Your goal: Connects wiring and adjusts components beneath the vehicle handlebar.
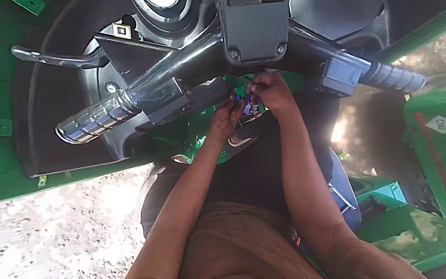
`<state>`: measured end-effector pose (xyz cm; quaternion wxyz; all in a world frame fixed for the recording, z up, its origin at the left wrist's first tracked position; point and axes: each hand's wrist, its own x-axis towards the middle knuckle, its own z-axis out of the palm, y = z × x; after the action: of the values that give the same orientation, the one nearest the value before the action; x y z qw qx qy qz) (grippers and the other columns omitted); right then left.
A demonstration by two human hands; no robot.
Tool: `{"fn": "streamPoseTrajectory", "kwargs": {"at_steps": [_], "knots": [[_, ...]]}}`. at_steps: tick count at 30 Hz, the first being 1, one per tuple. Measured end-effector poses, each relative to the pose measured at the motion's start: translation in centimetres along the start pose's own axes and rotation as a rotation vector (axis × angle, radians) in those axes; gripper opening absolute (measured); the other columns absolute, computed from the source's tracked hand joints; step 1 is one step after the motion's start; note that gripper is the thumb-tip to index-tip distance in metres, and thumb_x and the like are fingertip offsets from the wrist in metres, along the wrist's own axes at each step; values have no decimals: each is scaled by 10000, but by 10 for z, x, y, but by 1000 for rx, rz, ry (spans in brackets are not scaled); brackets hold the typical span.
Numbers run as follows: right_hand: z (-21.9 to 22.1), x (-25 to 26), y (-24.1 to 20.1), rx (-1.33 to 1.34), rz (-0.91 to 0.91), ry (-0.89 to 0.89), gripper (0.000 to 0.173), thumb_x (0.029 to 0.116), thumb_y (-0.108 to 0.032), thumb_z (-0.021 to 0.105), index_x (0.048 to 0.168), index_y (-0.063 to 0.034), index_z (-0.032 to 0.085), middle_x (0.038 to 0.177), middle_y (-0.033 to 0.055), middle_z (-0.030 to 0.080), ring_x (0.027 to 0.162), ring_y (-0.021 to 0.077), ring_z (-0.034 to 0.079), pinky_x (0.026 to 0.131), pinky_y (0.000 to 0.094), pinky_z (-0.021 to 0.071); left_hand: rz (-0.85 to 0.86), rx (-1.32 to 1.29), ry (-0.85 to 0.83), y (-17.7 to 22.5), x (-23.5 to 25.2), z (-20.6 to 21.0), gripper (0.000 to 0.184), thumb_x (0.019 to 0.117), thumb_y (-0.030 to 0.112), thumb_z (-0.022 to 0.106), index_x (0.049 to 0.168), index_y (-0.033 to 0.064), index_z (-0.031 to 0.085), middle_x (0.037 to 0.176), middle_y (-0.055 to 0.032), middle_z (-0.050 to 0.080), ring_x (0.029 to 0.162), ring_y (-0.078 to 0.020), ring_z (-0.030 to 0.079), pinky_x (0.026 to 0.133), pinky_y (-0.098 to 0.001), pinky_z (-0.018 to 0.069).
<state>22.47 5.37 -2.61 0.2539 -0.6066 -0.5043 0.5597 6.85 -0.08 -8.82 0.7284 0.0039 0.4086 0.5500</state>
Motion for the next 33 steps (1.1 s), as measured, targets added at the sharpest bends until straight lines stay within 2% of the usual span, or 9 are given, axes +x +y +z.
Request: {"fn": "streamPoseTrajectory", "kwargs": {"at_steps": [2, 4, 11, 14, 20, 24, 33], "knots": [[-2, -1, 0, 148, -8, -10, 158, 970, 48, 606, 1122, 31, 645, 1036, 133, 692, 761, 171, 696, 703, 330, 630, -3, -78, -23, 0, 0, 1, 182, 1051, 64, 525, 1230, 36, 541, 1113, -117, 665, 997, -219, 711, 931, -343, 596], [0, -1, 1, 174, -22, 0, 198, 923, 89, 635, 1114, 37, 648, 1045, 136, 680, 783, 178, 695, 728, 341, 633, 0, -135, -38, 0, 1, 0, 182, 1042, 45, 535, 1224, 36, 541, 1120, -125, 666, 1018, -225, 709, 942, -343, 592], [1, 1, 2, 204, -86, 35, 184, 875, 129, 677, 1040, 47, 685, 966, 136, 714, 806, 183, 719, 758, 336, 645, 31, -159, 2, -2, -1, 4, 212, 1020, 28, 577, 1226, 38, 529, 1120, -133, 671, 1005, -232, 720, 916, -339, 608], [4, -1, 2, 187, -79, 32, 172, 896, 101, 686, 1058, 51, 660, 958, 131, 702, 785, 178, 725, 754, 337, 653, 42, -192, -41, -5, 1, 1, 212, 1023, 12, 562, 1229, 50, 534, 1138, -127, 670, 1034, -234, 715, 933, -348, 602], [14, -2, 3, 180, -41, 107, 146, 918, 12, 722, 1053, 45, 676, 885, 128, 723, 715, 193, 736, 682, 350, 664, 26, -236, -40, -10, 3, 1, 296, 1036, 9, 532, 1324, 58, 490, 1209, -135, 654, 1085, -239, 702, 959, -347, 590], [20, -1, 2, 174, 3, 130, 132, 927, -28, 738, 1029, 39, 687, 854, 122, 719, 666, 185, 728, 649, 347, 666, 45, -255, -45, -15, 5, 0, 248, 1033, 14, 539, 1275, 63, 519, 1175, -125, 661, 1060, -231, 702, 955, -347, 588], [27, -1, 4, 245, 75, 216, 112, 938, -44, 734, 1003, 32, 685, 826, 113, 722, 656, 184, 732, 634, 342, 665, 40, -300, -79, -19, 8, -2, 267, 1043, 19, 520, 1306, 66, 507, 1206, -147, 660, 1102, -257, 694, 992, -373, 571]]}}
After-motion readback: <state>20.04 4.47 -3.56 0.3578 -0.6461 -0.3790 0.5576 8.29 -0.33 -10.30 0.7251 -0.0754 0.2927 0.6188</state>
